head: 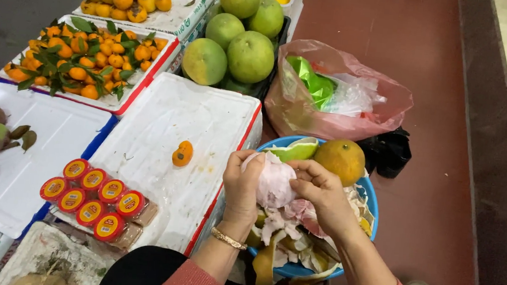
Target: Peeling a pomelo and separating its segments by hand at a fruit stall.
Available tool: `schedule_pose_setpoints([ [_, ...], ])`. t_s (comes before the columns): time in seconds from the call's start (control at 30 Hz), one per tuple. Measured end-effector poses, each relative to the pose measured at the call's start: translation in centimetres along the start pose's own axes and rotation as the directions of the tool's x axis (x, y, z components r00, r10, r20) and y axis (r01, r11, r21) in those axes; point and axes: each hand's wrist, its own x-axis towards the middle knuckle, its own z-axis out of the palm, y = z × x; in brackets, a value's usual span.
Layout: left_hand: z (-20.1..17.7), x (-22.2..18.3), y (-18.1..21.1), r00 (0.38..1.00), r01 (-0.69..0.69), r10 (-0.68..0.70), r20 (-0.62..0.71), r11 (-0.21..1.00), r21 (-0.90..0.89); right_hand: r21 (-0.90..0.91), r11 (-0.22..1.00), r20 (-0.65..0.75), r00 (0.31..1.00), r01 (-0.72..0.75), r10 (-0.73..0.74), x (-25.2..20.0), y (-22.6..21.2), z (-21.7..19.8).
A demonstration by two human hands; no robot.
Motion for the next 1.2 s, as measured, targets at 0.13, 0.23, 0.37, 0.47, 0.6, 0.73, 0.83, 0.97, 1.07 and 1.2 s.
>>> schedule_pose_setpoints([
  [0.13,-0.1,-0.2,0.2,0.998,-0.059,0.059,-0.005,0.998,0.037,0.003,1.0,-0.018,0.999,0.026,-0.026,-0.9,-0.5,0.9],
  [0.23,-0.1,-0.6,0.6,0.997,-0.076,0.076,-0.01,0.997,0.027,-0.004,1.0,-0.043,0.999,0.027,-0.027,-1.8,-1.7,2.0],
  [0.37,-0.1,-0.8,0.5,0.999,-0.043,0.043,0.0,0.999,-0.025,-0.041,0.998,-0.046,0.998,0.044,-0.046,-2.5,-1.5,2.6],
  [0.47,0.5,-1.0,0.7,1.0,0.017,-0.018,-0.011,0.994,-0.108,-0.067,0.996,-0.046,0.997,0.057,-0.061,-2.8,-0.9,2.6],
  [0.6,0.3,0.2,-0.2,0.991,0.13,-0.118,0.056,0.91,-0.394,-0.211,0.972,-0.006,0.995,0.1,-0.104,-3.5,-0.4,3.2],
  [0.73,-0.1,1.1,-1.4,0.947,0.321,-0.272,0.171,0.813,-0.485,-0.299,0.932,0.037,0.979,0.203,-0.201,-3.3,2.4,2.7],
  [0.83,-0.2,0.3,-0.2,0.884,0.467,-0.383,0.267,0.736,-0.491,-0.592,0.714,0.208,0.926,0.375,-0.314,-3.1,2.7,1.2],
  [0.97,0.1,0.1,0.0,0.914,0.404,-0.38,0.144,0.811,-0.424,-0.211,0.955,0.182,0.968,0.209,-0.172,-2.1,-0.6,-0.6],
  [1.07,-0.1,0.8,-1.4,0.973,0.223,-0.192,0.128,0.923,-0.314,-0.098,0.982,0.201,0.97,0.163,-0.141,-1.6,-2.6,-0.9],
  [1.2,-0.4,-0.2,-0.1,0.99,0.062,-0.045,0.133,0.99,-0.126,-0.17,0.984,0.135,0.991,0.047,-0.024,-1.2,-2.3,-1.5],
])
